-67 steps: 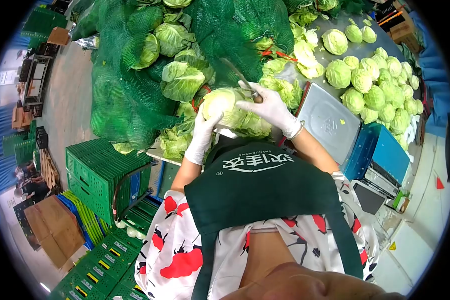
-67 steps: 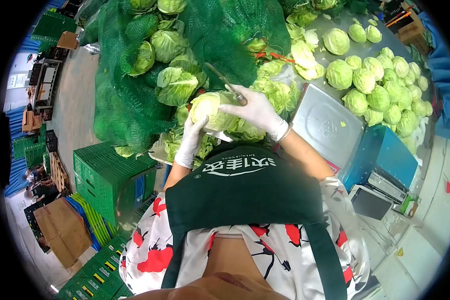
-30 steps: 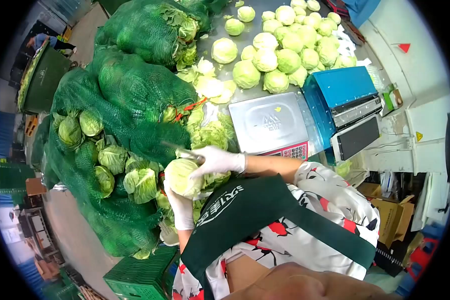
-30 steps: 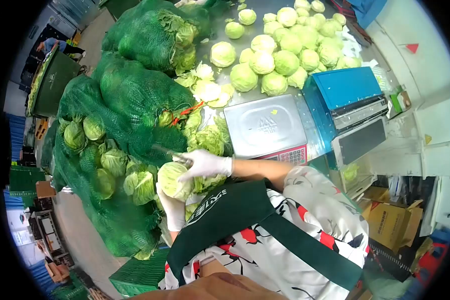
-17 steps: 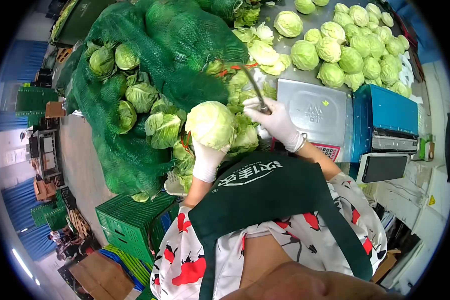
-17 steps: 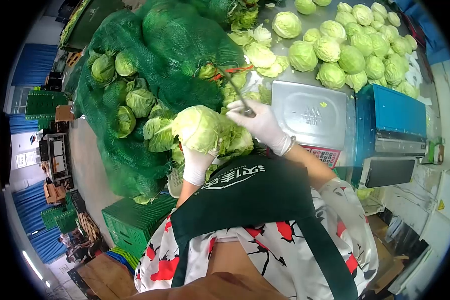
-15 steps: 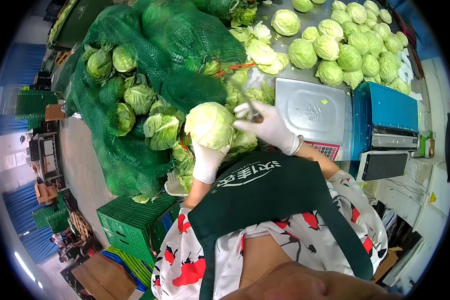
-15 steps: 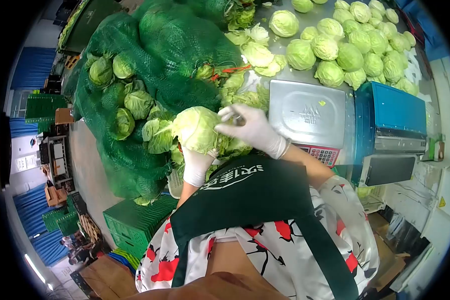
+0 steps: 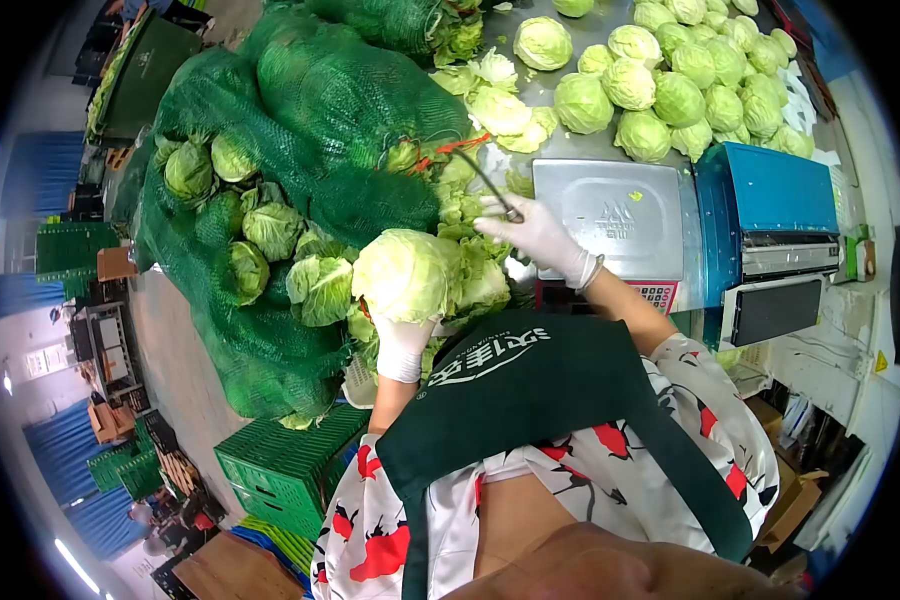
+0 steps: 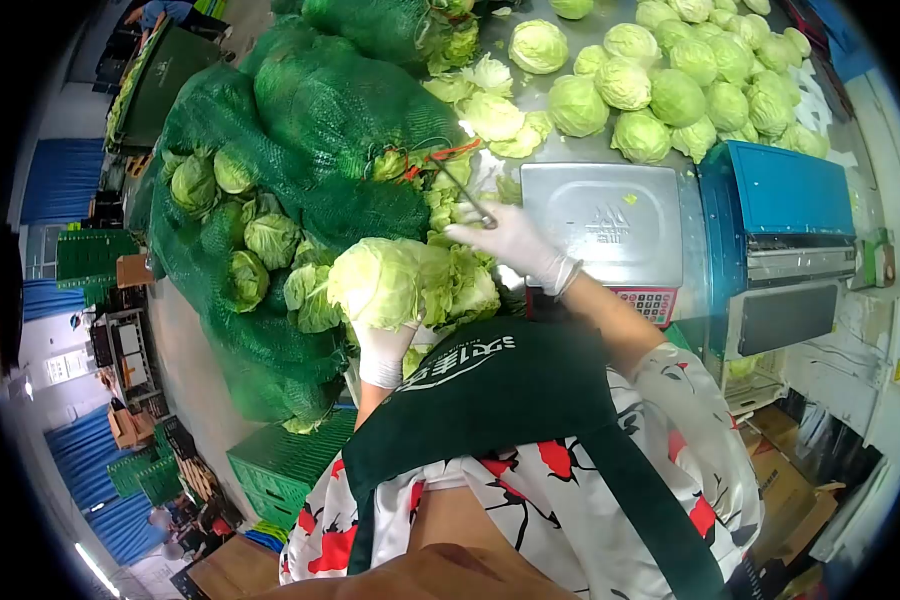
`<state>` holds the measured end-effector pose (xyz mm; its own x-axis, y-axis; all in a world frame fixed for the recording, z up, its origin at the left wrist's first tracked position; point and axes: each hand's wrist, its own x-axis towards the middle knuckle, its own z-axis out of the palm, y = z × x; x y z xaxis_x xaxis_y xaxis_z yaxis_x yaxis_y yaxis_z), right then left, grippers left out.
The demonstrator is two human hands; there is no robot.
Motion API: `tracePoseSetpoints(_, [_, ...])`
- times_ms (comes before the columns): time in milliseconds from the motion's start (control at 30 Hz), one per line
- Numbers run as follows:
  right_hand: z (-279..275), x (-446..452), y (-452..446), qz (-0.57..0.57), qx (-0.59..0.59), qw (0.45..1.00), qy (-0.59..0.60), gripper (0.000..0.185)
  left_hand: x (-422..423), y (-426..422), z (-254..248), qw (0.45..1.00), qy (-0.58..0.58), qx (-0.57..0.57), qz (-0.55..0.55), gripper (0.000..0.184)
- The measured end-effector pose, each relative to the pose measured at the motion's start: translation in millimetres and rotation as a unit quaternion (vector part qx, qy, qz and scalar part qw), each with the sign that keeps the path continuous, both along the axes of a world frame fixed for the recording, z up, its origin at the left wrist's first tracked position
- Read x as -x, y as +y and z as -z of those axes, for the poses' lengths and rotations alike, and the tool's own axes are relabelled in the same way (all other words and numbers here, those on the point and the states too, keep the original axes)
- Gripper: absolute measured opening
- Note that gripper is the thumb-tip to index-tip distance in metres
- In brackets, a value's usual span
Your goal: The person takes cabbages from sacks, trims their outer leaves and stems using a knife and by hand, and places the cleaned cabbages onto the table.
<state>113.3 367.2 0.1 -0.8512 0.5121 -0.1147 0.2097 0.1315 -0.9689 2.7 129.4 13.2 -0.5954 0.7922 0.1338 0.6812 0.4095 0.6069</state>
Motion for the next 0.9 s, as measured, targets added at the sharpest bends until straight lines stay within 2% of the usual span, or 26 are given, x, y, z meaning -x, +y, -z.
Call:
tracePoseSetpoints(33, [-21.5, 1.5, -8.0, -0.018, 0.066, 0.998, 0.012, 0.048, -1.5, 4.8, -0.5, 0.99, -0.123, -0.062, -0.017, 0.07])
tracePoseSetpoints(100, [-54.5, 0.1, -23.1, -0.068, 0.073, 0.993, 0.06, 0.054, -2.6, 10.9, 1.8, 0.931, -0.32, -0.171, -0.045, 0.07])
tracePoseSetpoints(133, [-46.6, 3.2, -31.3, -0.084, 0.025, 0.989, 0.117, 0.055, -1.3, 13.1, 5.5, 0.892, -0.392, -0.22, -0.056, 0.07])
tracePoseSetpoints(167, [-52.3, 2.8, -36.0, -0.073, -0.036, 0.986, 0.148, 0.044, -2.3, 13.6, 6.2, 0.881, -0.406, -0.238, -0.053, 0.07])
tracePoseSetpoints(200, [-53.5, 3.0, -34.9, -0.06, -0.009, 0.988, 0.141, 0.038, -3.6, 14.4, 6.3, 0.87, -0.419, -0.255, -0.049, 0.071])
tracePoseSetpoints(233, [-53.5, 3.3, -33.6, -0.05, 0.018, 0.989, 0.135, 0.032, -3.1, 11.9, 4.9, 0.912, -0.35, -0.213, -0.037, 0.069])
tracePoseSetpoints(267, [-51.8, 4.1, -34.4, -0.038, -0.004, 0.988, 0.146, 0.029, -2.2, 8.3, 3.5, 0.945, -0.278, -0.168, -0.025, 0.067])
tracePoseSetpoints(300, [-48.9, 4.6, -35.9, -0.027, -0.027, 0.987, 0.157, 0.025, -1.4, 9.5, -3.4, 0.891, -0.4, -0.212, -0.023, 0.065])
tracePoseSetpoints(367, [-47.7, 3.3, -38.1, -0.029, -0.039, 0.984, 0.171, 0.021, 0.2, 11.9, -17.0, 0.723, -0.618, -0.303, -0.056, 0.064])
tracePoseSetpoints(433, [-53.9, 1.7, -36.5, -0.051, -0.023, 0.982, 0.179, 0.02, 6.8, 9.1, -14.7, 0.497, -0.774, -0.386, -0.064, 0.067])
tracePoseSetpoints(467, [-58.4, 1.1, -37.0, -0.047, -0.05, 0.978, 0.196, 0.019, 6.5, 9.9, -14.2, 0.497, -0.776, -0.372, -0.112, 0.074])
tracePoseSetpoints(567, [-63.6, 1.1, -41.6, -0.041, -0.121, 0.965, 0.229, 0.018, 9.5, 8.1, -7.2, 0.519, -0.752, -0.395, -0.097, 0.078])
tracePoseSetpoints(667, [-57.9, -3.4, -43.8, -0.078, -0.166, 0.961, 0.205, 0.015, 8.0, 6.9, -22.6, 0.628, -0.688, -0.362, -0.045, 0.089])
tracePoseSetpoints(767, [-62.2, -4.1, -45.9, -0.063, -0.109, 0.972, 0.196, 0.011, 9.8, 6.5, -27.0, 0.674, -0.651, -0.347, -0.038, 0.102])
tracePoseSetpoints(800, [-65.2, -6.2, -42.2, -0.079, -0.069, 0.987, 0.118, 0.02, 7.4, 9.2, -37.2, 0.664, -0.655, -0.353, -0.069, 0.114])
tracePoseSetpoints(900, [-61.7, -0.2, -47.2, -0.058, 0.198, 0.968, 0.144, 0.034, 12.5, 11.3, -46.6, 0.791, -0.498, -0.352, -0.041, 0.118])
